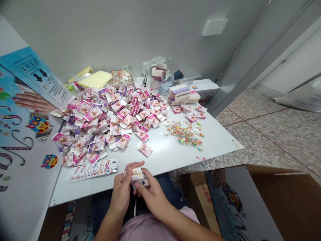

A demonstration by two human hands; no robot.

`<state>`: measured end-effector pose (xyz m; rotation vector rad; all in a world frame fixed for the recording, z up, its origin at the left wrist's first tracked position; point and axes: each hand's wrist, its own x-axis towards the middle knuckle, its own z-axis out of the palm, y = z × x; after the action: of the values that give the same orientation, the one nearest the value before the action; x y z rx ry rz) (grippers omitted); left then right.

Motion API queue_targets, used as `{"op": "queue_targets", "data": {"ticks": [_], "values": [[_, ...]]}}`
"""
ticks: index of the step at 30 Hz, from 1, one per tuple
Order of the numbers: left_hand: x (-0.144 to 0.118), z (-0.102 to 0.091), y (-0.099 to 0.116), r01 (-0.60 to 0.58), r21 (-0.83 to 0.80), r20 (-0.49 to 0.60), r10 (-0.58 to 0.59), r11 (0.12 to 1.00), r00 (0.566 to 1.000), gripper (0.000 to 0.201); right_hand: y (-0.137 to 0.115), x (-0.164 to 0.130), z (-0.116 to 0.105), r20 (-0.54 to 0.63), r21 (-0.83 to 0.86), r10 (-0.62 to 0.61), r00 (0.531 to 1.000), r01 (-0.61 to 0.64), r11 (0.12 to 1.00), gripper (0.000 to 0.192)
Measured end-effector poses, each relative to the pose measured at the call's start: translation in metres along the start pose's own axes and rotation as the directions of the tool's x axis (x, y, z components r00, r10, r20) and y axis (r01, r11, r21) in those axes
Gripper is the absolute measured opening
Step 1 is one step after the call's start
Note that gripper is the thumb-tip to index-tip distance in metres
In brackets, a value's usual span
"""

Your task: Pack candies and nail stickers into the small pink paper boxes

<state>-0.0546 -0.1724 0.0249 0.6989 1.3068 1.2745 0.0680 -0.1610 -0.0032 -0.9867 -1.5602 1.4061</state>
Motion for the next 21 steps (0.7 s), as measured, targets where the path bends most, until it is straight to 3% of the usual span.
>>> {"op": "queue_targets", "data": {"ticks": [3, 6, 8, 9, 11, 13, 14, 15, 17, 18, 19, 21], "values": [[-0.002, 0.002, -0.001, -0.098, 0.172, 0.028, 0.094, 0.98, 0.995, 0.044, 0.0, 0.008, 0.003, 0.139, 0.358, 0.198, 0.97, -0.236, 0.903, 0.022], [0.003, 0.002, -0.014, -0.141, 0.262, -0.106, 0.174, 0.955, 0.979, 0.039, -0.007, 0.012, -0.001, 0.296, 0.625, 0.247, 0.923, -0.382, 0.68, 0.035], [0.008, 0.001, -0.027, -0.13, 0.222, -0.118, 0.159, 0.966, 0.98, 0.055, -0.009, 0.011, -0.006, 0.349, 0.67, 0.253, 0.902, -0.429, 0.606, 0.035], [0.011, 0.001, -0.032, -0.109, 0.183, -0.079, 0.125, 0.977, 0.989, 0.063, -0.007, 0.01, -0.009, 0.336, 0.652, 0.268, 0.903, -0.428, 0.625, 0.034], [0.016, 0.001, -0.041, -0.071, 0.116, 0.029, 0.068, 0.991, 0.997, 0.067, -0.001, 0.012, -0.018, 0.28, 0.537, 0.286, 0.917, -0.396, 0.745, 0.033], [0.023, 0.003, -0.043, -0.102, 0.134, 0.007, 0.102, 0.986, 0.995, 0.048, 0.009, 0.02, -0.035, 0.155, 0.331, 0.242, 0.958, -0.281, 0.901, 0.03], [0.028, 0.005, -0.042, -0.164, 0.209, -0.046, 0.178, 0.964, 0.983, 0.037, 0.015, 0.026, -0.046, 0.04, 0.2, 0.18, 0.983, -0.185, 0.962, 0.027], [0.034, 0.006, -0.04, -0.245, 0.338, -0.083, 0.288, 0.909, 0.954, 0.031, 0.02, 0.035, -0.058, -0.096, 0.047, 0.093, 0.991, -0.089, 0.995, 0.027], [0.045, 0.011, -0.035, -0.37, 0.657, -0.005, 0.494, 0.657, 0.869, 0.03, 0.028, 0.058, -0.084, -0.368, -0.351, -0.192, 0.91, 0.056, 0.935, 0.029], [0.051, 0.014, -0.033, -0.409, 0.772, 0.104, 0.538, 0.487, 0.837, 0.032, 0.031, 0.07, -0.095, -0.373, -0.549, -0.295, 0.88, 0.047, 0.835, 0.033], [0.056, 0.017, -0.032, -0.439, 0.836, 0.218, 0.536, 0.328, 0.815, 0.036, 0.033, 0.083, -0.105, -0.323, -0.717, -0.335, 0.885, 0.002, 0.697, 0.037], [0.062, 0.025, -0.032, -0.465, 0.877, 0.357, 0.487, 0.119, 0.797, 0.045, 0.035, 0.106, -0.115, -0.162, -0.922, -0.282, 0.946, -0.044, 0.384, 0.042]]}}
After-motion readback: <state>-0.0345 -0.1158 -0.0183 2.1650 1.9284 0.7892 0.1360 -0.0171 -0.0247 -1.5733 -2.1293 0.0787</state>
